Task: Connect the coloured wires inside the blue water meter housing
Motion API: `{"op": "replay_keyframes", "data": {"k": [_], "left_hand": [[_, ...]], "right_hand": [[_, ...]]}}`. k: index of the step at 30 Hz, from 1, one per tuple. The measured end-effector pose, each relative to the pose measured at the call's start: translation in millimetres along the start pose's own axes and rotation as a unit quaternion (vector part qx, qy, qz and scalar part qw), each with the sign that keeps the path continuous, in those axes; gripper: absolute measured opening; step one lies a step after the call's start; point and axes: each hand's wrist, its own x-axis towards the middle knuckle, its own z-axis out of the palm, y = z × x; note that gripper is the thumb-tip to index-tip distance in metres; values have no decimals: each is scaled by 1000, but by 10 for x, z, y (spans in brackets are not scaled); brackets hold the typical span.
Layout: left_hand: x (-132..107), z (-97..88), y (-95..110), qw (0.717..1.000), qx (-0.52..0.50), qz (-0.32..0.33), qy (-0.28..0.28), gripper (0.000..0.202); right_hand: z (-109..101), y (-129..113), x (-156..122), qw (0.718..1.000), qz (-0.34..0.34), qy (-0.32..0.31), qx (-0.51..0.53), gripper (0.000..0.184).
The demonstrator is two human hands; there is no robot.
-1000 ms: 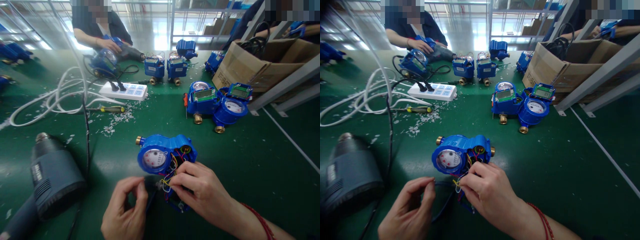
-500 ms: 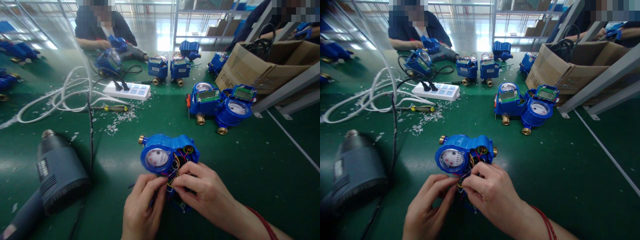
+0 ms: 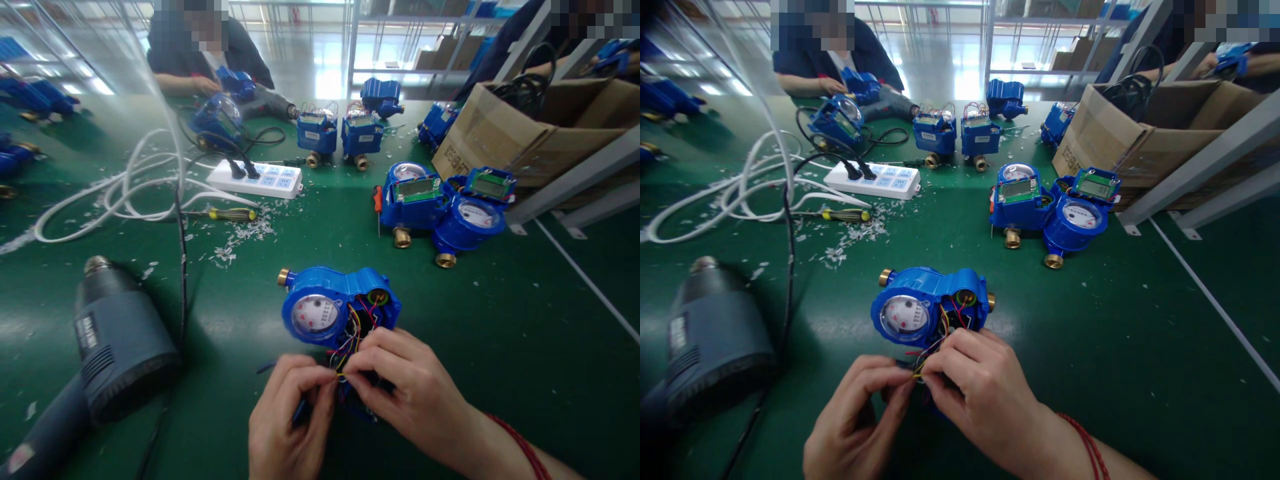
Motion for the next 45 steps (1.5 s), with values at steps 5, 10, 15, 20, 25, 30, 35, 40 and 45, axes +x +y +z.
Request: {"op": "replay_keyframes", "data": {"k": [5, 10, 15, 20, 25, 30, 35, 40, 45], "left_hand": [[-69, 20, -19, 1000, 9, 23, 20, 16], [-115, 49, -31, 990, 77, 107, 45, 24], [-60, 63, 15, 1000, -15, 6, -25, 13], [-8, 54, 63, 987, -109, -67, -100, 8], [-55, 89, 54, 999, -20, 31, -21, 17], [-148, 141, 13, 976, 145, 155, 46, 18], [-194, 161, -22, 957, 179, 225, 47, 27], [-190, 160, -49, 940, 200, 272, 38, 23], [-156, 205, -93, 916, 212, 328, 87, 14]], "right_hand": [[7, -5, -51, 999, -8, 30, -24, 5], [1, -21, -105, 999, -15, 34, -23, 6], [-17, -21, -120, 998, -38, 40, -26, 5], [-32, -4, -148, 997, -45, 64, -27, 8], [2, 0, -235, 995, 3, 94, 14, 10], [28, -13, -275, 994, 22, 111, 8, 10], [31, -24, -286, 994, 38, 99, -1, 11], [-7, -37, -285, 993, 75, 68, 54, 12], [-33, -45, -238, 993, 76, 64, 71, 12]]}}
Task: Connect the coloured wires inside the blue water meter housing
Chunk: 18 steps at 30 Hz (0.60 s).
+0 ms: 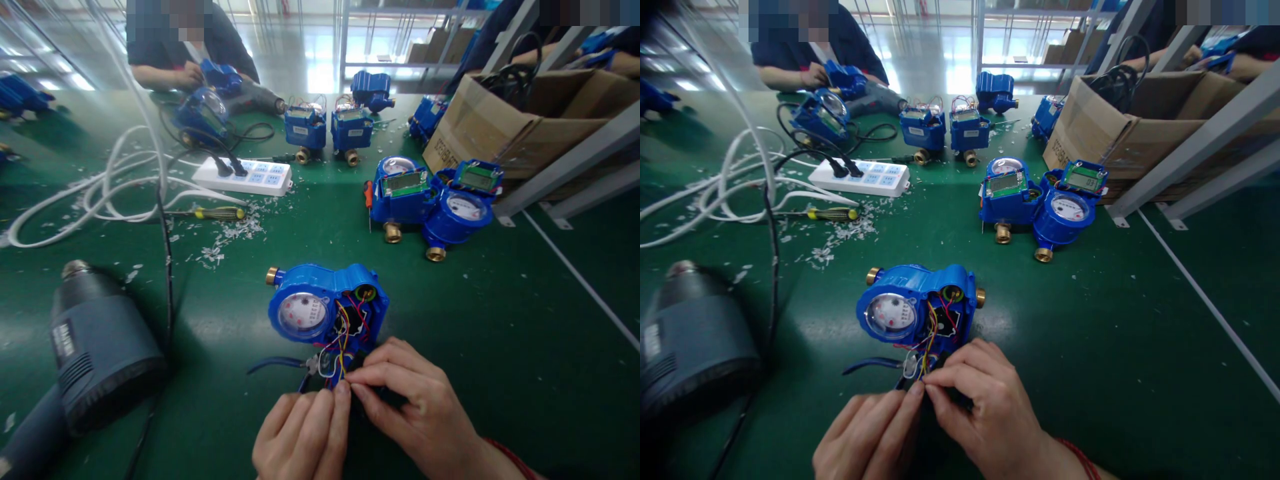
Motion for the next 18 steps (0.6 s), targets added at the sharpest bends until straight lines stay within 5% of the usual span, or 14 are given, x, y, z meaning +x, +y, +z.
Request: {"op": "replay_keyframes", "data": {"k": [9, 13, 18], "left_hand": [[-29, -41, 38, 999, -10, -20, -42, 20], [47, -67, 50, 990, -43, -130, -46, 25], [148, -73, 32, 944, -187, -262, -66, 19]], "right_hand": [[32, 29, -1, 999, -15, 27, -23, 11], [13, 29, -2, 1000, 4, 2, -2, 11], [-6, 31, 28, 1000, -3, -2, -7, 9]]}}
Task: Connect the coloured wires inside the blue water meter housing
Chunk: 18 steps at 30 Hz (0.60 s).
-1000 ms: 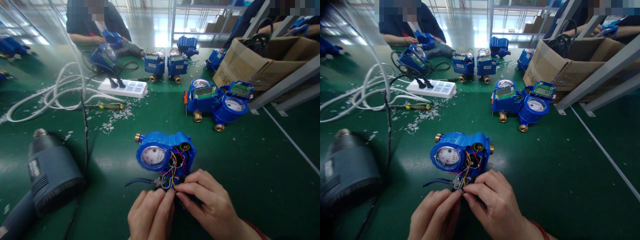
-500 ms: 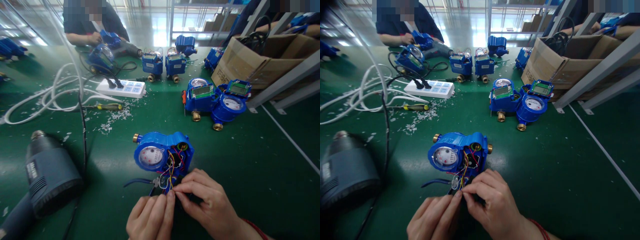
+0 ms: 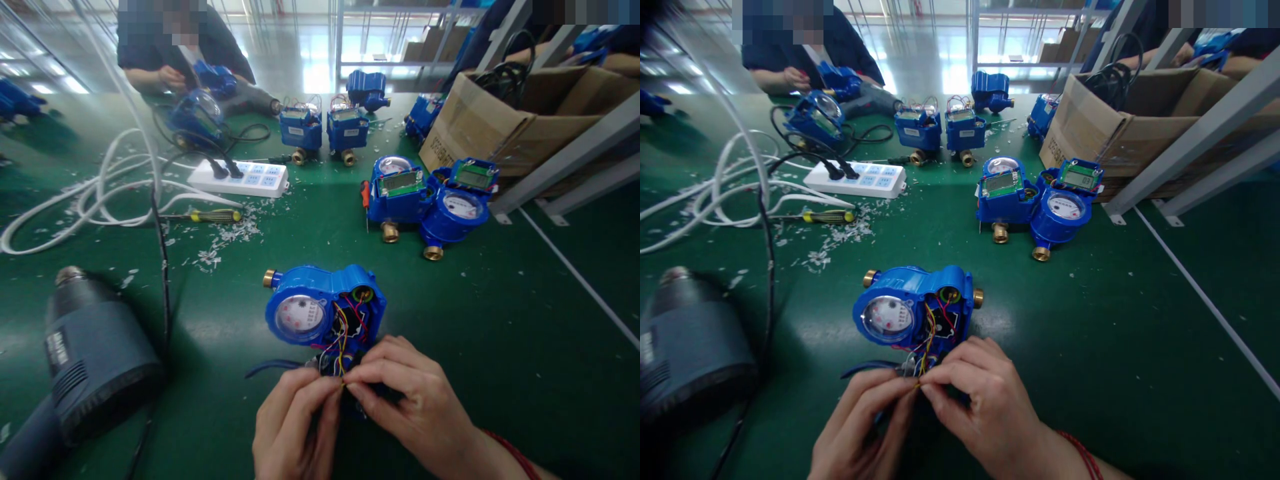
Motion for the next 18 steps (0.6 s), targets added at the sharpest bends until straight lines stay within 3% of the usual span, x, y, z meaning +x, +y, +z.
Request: {"op": "replay_keyframes", "data": {"k": [3, 9, 15, 18], "left_hand": [[-19, -10, -17, 1000, 20, 1, 7, 18], [-83, -29, -8, 975, 191, 102, 47, 24], [-69, -17, -26, 981, 141, 129, 39, 27], [-69, 5, -41, 979, 148, 125, 61, 26]], "right_hand": [[-11, -14, 29, 1000, 0, -1, -6, 8], [-15, -55, 65, 1000, 11, -18, -22, 7], [12, -76, 77, 999, -18, -2, -41, 10], [39, -77, 72, 998, -26, 4, -58, 10]]}}
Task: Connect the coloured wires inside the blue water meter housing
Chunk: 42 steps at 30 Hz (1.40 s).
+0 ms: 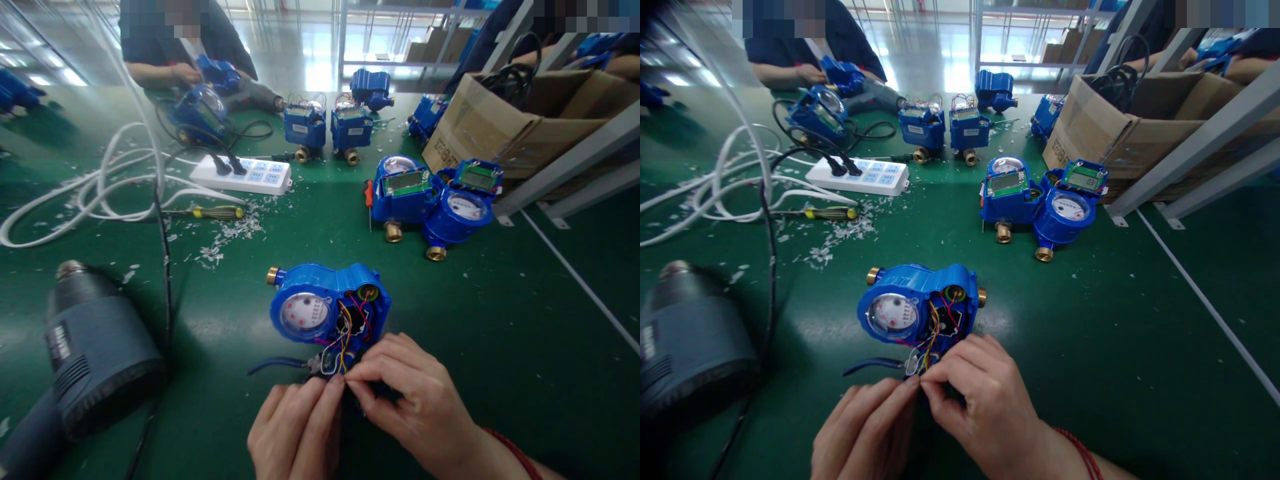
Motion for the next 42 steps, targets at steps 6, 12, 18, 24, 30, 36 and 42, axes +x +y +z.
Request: {"op": "replay_keyframes", "data": {"k": [6, 12, 18, 24, 30, 36, 42], "left_hand": [[-24, 10, 32, 999, 18, -34, -4, 23], [-18, 9, -21, 1000, 5, -20, -9, 17], [12, -12, -6, 998, -21, -56, -10, 18], [112, -50, -4, 943, -209, -248, -75, 8], [81, -60, -64, 861, -315, -374, -142, 8], [108, -51, -39, 843, -303, -413, -165, 15], [122, -25, 16, 935, -172, -302, -71, 2]], "right_hand": [[27, -18, -13, 1000, -14, -10, -21, 11], [51, -5, -15, 999, -20, -2, -31, 13], [70, 18, -24, 1000, -11, 6, -3, 10], [43, 61, -16, 1000, -9, 2, 15, 7], [39, 69, 45, 1000, -24, -11, -4, 6], [38, 95, 66, 999, 3, -29, 42, 7], [26, 86, 60, 997, 36, -40, 60, 7]]}}
